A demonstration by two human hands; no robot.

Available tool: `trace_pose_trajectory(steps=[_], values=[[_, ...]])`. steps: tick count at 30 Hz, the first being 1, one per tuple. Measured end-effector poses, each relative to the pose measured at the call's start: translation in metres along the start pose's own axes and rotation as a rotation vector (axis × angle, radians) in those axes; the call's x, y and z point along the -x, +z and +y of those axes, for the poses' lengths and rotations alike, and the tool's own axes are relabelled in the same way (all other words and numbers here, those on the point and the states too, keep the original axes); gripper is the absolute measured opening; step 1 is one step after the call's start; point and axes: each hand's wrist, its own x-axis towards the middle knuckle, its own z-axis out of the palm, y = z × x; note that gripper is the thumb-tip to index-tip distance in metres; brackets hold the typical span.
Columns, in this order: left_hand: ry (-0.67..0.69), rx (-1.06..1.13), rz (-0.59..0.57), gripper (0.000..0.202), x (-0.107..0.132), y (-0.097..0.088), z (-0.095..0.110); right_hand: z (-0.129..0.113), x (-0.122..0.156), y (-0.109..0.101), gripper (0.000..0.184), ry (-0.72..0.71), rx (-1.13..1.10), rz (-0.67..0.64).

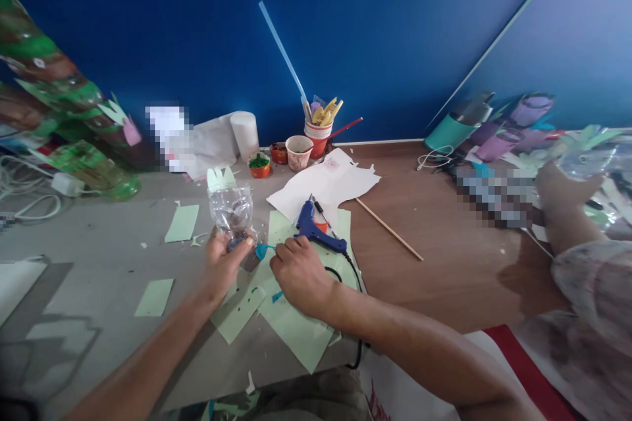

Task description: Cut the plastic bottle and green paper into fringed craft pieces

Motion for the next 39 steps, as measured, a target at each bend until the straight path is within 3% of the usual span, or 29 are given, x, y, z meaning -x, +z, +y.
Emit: trace_pose_trajectory(steps=[18, 34, 39], values=[[0.027, -0.051, -0.007, 0.015, 0.002, -0.001, 0.007, -0.008, -0.011, -0.019, 0.013, -0.023, 0.059, -0.201], [0.072, -0.025, -0.021, 0.013, 0.003, 0.001, 0.007, -0.009, -0.014, -0.024, 0.016, -0.097, 0.056, -0.265], [0.072, -0.026, -0.010, 0.014, 0.004, 0.000, 0.009, -0.007, -0.006, -0.019, 0.013, -0.102, 0.057, -0.199]])
